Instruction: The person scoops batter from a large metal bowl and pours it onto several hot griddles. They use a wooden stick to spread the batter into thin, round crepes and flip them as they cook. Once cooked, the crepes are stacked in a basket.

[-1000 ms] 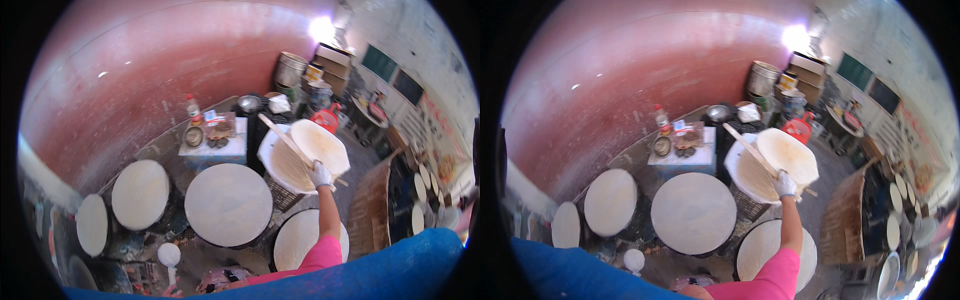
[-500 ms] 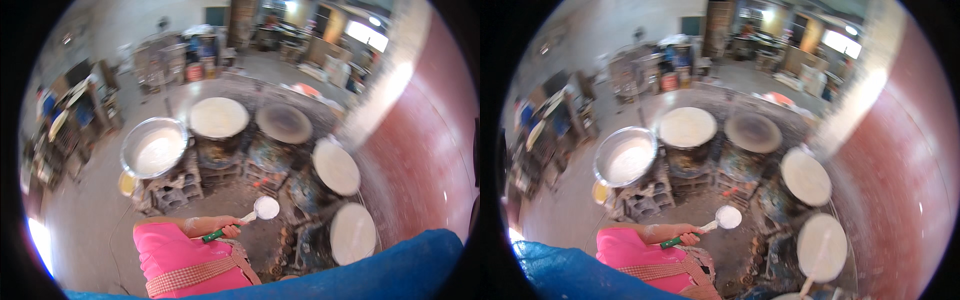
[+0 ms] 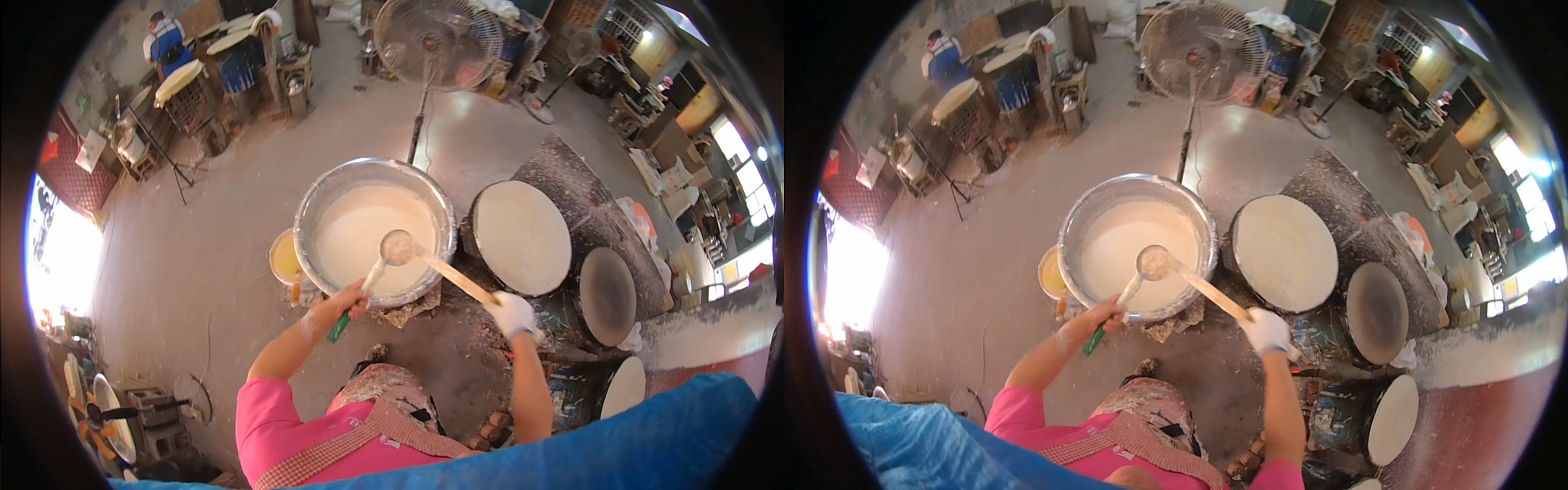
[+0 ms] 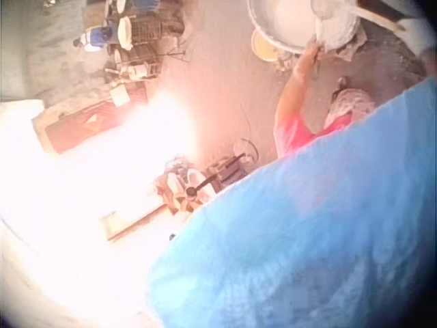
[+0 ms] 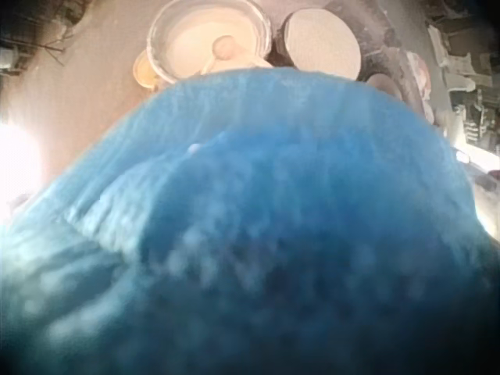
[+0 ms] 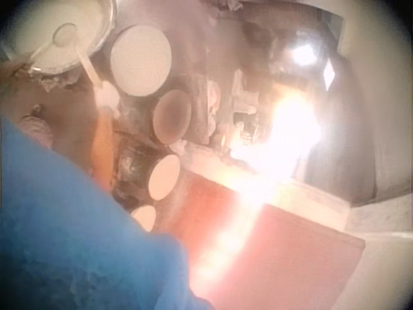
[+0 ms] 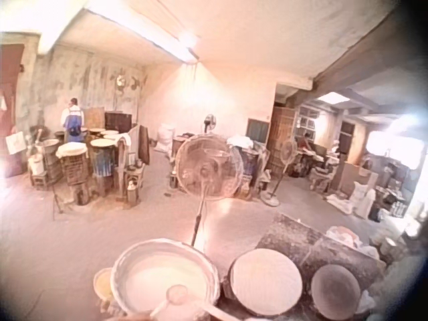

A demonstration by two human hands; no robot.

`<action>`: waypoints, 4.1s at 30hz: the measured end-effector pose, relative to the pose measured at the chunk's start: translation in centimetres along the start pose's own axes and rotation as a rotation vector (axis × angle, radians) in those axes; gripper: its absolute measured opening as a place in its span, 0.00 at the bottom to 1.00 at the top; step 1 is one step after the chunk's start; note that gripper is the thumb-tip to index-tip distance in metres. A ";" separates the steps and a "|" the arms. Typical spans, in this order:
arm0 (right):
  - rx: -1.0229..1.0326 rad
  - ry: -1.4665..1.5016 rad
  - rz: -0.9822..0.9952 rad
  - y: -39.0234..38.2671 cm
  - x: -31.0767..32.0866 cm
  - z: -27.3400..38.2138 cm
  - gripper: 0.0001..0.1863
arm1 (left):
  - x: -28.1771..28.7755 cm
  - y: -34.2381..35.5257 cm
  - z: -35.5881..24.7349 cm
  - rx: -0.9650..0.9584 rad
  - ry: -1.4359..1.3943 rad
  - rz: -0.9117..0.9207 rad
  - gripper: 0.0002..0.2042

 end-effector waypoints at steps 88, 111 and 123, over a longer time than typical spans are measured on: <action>-1.131 1.439 -0.931 -25.2 -17.9 -51.9 0.16 | -71.0 31.8 9.5 -1.147 1.428 0.219 0.33; -1.093 1.214 -0.700 -15.6 -17.3 -52.7 0.15 | -39.8 16.8 5.8 0.292 0.236 0.134 0.32; -1.159 1.662 -0.539 -18.8 -20.5 -55.5 0.13 | -41.7 13.0 7.4 0.323 0.208 0.154 0.31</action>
Point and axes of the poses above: each hand's wrist, its own y-axis towards the middle knuckle, its own x-axis out of the back of the hand, z = x × y, the point moved 9 cm from there along y, towards the middle knuckle, and after that the axes turned 11 degrees about -y, right-handed, at the moved point
